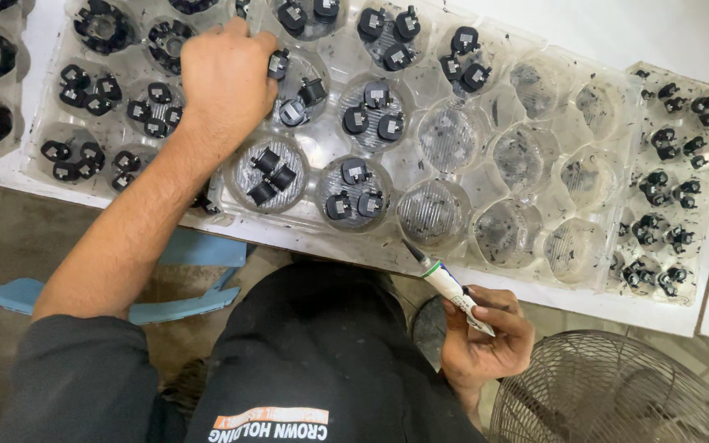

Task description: The person picks up a small black plastic component from a tray, applies adhesive to it from a tube held in the other hand, and places the treated component back into the tray, repeating this cycle for successive components.

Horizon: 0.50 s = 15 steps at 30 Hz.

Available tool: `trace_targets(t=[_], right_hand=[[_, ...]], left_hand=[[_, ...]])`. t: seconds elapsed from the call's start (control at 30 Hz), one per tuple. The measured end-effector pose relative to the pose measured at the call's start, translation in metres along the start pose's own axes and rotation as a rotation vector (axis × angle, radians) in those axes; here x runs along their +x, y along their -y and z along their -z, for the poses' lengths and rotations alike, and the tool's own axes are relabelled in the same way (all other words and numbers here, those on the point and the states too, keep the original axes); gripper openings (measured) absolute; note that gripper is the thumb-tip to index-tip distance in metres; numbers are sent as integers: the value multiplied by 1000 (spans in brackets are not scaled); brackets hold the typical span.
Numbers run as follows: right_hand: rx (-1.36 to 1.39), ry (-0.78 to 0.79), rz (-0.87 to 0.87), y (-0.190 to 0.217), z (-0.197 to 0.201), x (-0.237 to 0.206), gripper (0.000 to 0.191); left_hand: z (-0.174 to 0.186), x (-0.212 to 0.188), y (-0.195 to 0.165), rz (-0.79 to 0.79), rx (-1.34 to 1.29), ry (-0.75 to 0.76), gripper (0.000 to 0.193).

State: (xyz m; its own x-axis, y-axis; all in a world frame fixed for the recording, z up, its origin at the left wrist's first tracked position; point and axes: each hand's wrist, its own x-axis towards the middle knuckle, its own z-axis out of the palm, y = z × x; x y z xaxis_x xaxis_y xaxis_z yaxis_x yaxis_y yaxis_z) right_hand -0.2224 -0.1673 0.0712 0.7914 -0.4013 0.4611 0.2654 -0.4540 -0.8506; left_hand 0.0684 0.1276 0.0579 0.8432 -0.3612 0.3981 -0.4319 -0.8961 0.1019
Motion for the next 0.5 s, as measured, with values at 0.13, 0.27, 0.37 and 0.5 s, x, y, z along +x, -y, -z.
trace_targets(t=[0.13,0.27,0.37,0.5], right_hand=[[-2,9,-6,0,-1,-2,38],[18,4,-1,1,1,0,38],[-13,12,-15,5,4,3,37],[-17,22,-11,8,3,4,38]], left_hand=[[-1,-2,-1,8,61,21,26],[6,-6,-5,17,83,-22,38],[15,-16,-14,147,-282,12,33],[7,-21,-33,307,-341,109,45]])
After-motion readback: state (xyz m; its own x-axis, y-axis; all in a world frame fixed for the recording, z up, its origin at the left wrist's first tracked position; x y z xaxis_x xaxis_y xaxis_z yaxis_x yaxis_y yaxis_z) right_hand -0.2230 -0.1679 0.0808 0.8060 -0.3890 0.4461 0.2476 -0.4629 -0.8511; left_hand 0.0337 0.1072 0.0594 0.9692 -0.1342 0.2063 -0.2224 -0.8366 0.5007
